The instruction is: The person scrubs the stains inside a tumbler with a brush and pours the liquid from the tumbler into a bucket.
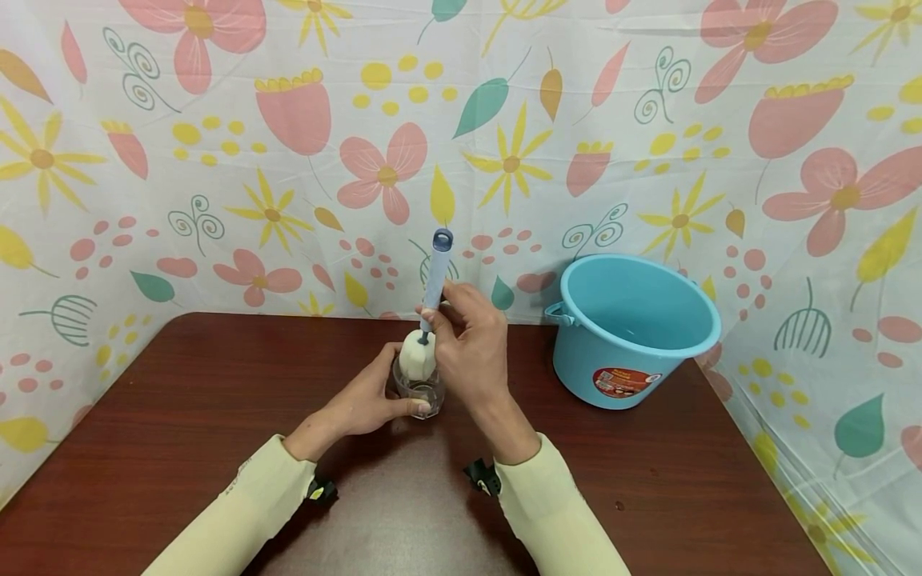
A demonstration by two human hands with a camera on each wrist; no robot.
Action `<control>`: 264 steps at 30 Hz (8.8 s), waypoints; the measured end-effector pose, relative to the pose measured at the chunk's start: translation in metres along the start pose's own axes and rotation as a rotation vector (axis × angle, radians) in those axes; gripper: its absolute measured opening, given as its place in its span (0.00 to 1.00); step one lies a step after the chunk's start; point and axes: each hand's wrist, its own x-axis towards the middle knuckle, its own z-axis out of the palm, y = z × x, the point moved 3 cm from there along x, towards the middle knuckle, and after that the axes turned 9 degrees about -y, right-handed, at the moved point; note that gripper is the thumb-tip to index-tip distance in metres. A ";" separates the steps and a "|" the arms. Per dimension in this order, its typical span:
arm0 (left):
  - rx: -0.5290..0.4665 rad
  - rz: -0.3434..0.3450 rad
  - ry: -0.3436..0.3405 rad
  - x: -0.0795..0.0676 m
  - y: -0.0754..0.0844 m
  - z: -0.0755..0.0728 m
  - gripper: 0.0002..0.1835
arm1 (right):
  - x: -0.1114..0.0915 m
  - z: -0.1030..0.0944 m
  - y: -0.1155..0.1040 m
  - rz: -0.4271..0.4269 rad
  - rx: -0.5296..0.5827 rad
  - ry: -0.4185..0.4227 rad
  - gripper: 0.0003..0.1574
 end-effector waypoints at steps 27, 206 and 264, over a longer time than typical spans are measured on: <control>0.014 -0.024 -0.011 -0.001 0.001 0.000 0.50 | 0.000 -0.006 0.000 -0.012 -0.147 0.010 0.21; 0.010 -0.010 -0.023 0.000 -0.002 0.000 0.47 | -0.001 -0.003 -0.003 0.056 -0.141 -0.031 0.27; 0.006 0.009 -0.022 0.000 -0.001 0.000 0.49 | -0.004 0.009 0.036 0.291 -0.224 -0.174 0.13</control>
